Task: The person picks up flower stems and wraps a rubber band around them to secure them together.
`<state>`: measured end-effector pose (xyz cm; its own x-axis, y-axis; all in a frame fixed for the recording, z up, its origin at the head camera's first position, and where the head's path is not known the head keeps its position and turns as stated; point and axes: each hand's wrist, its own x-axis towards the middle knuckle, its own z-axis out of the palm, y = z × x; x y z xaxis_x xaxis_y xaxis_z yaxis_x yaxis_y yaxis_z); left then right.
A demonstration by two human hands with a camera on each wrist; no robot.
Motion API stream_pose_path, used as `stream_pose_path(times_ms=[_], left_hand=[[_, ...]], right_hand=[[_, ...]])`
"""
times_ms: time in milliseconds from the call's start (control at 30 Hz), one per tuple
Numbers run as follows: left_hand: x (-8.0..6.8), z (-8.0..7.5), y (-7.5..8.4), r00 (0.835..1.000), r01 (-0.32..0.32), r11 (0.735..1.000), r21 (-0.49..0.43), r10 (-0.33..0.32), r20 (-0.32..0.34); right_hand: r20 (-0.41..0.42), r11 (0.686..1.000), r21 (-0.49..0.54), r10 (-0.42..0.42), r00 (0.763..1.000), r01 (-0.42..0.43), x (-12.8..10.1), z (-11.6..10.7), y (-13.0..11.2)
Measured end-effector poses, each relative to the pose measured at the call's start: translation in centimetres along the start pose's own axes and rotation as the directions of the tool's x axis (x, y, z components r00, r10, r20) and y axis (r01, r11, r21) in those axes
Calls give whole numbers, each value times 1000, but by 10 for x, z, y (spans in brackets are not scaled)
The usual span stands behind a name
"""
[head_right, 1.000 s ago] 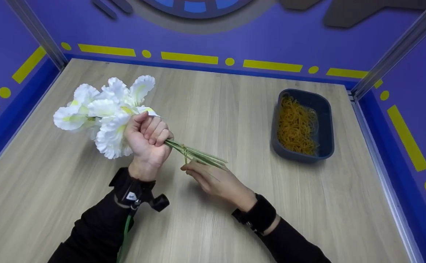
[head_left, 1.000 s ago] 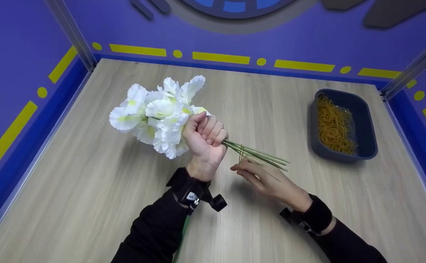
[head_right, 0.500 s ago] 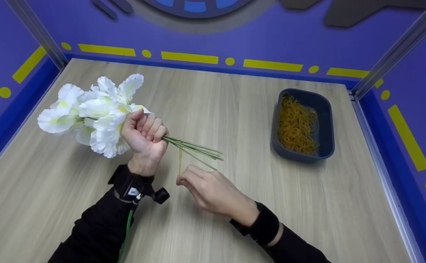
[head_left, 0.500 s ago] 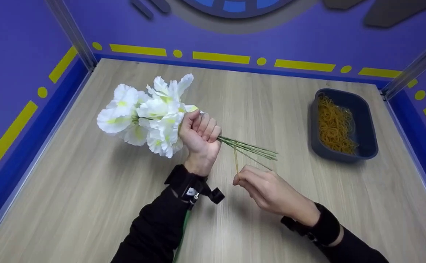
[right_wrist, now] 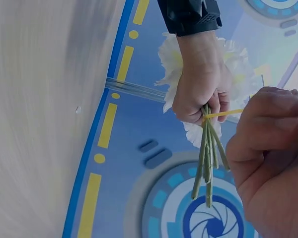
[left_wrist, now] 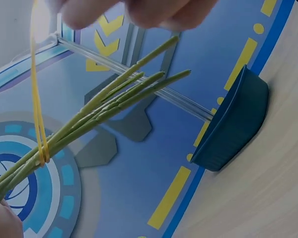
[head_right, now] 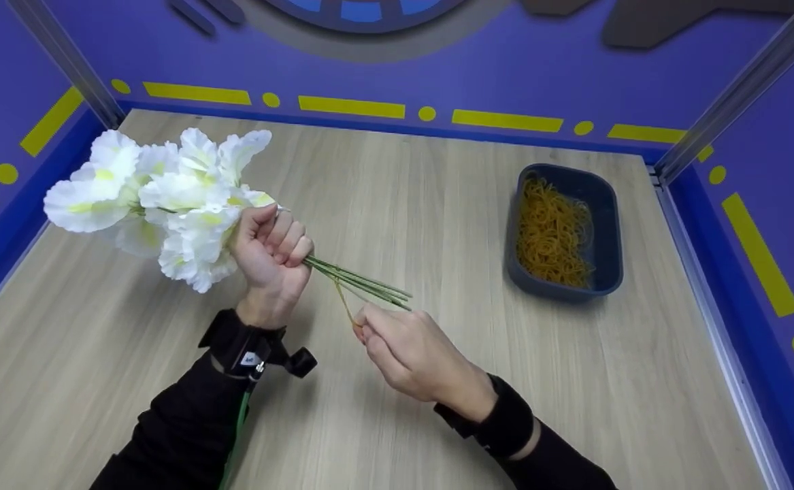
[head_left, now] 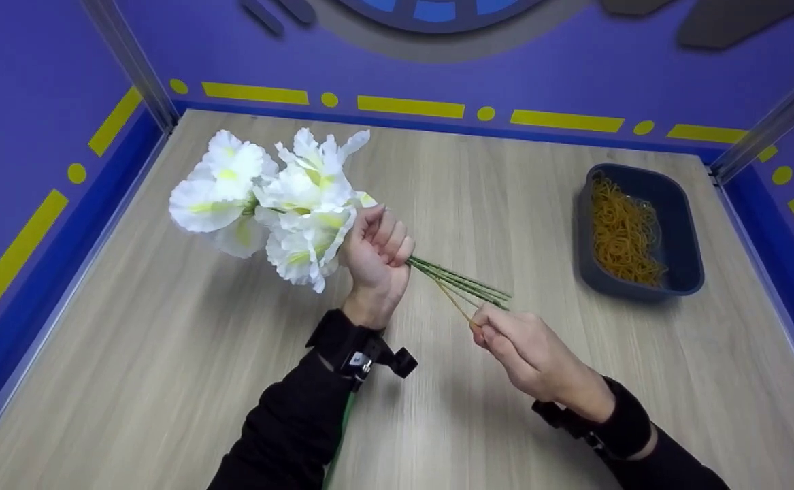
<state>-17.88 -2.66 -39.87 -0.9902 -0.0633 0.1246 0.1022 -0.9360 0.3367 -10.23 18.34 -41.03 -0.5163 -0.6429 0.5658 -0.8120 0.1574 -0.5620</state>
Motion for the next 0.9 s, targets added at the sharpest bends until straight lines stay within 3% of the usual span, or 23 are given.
stream_pose_path(times_ms=[233, 400, 567, 733, 900], left_hand=[[-6, 5, -3, 998, 26, 1000, 13, -26, 51], [-9, 6, -2, 997, 8, 999, 40, -11, 81], [-9, 6, -3, 996, 6, 998, 59, -11, 86], [-12, 7, -7, 989, 79, 992, 97, -90, 116], [-16, 11, -10, 966, 193, 970, 149, -214, 145]], right_hand=[[-23, 997, -51, 57, 998, -58, 0, -6, 2], [-36, 996, -84, -33, 999, 29, 4, -14, 3], [-85, 989, -132, -72, 994, 61, 9, -23, 1], [-199, 988, -148, -82, 976, 53, 12, -31, -2], [-286, 971, -236, -104, 953, 35, 13, -40, -3]])
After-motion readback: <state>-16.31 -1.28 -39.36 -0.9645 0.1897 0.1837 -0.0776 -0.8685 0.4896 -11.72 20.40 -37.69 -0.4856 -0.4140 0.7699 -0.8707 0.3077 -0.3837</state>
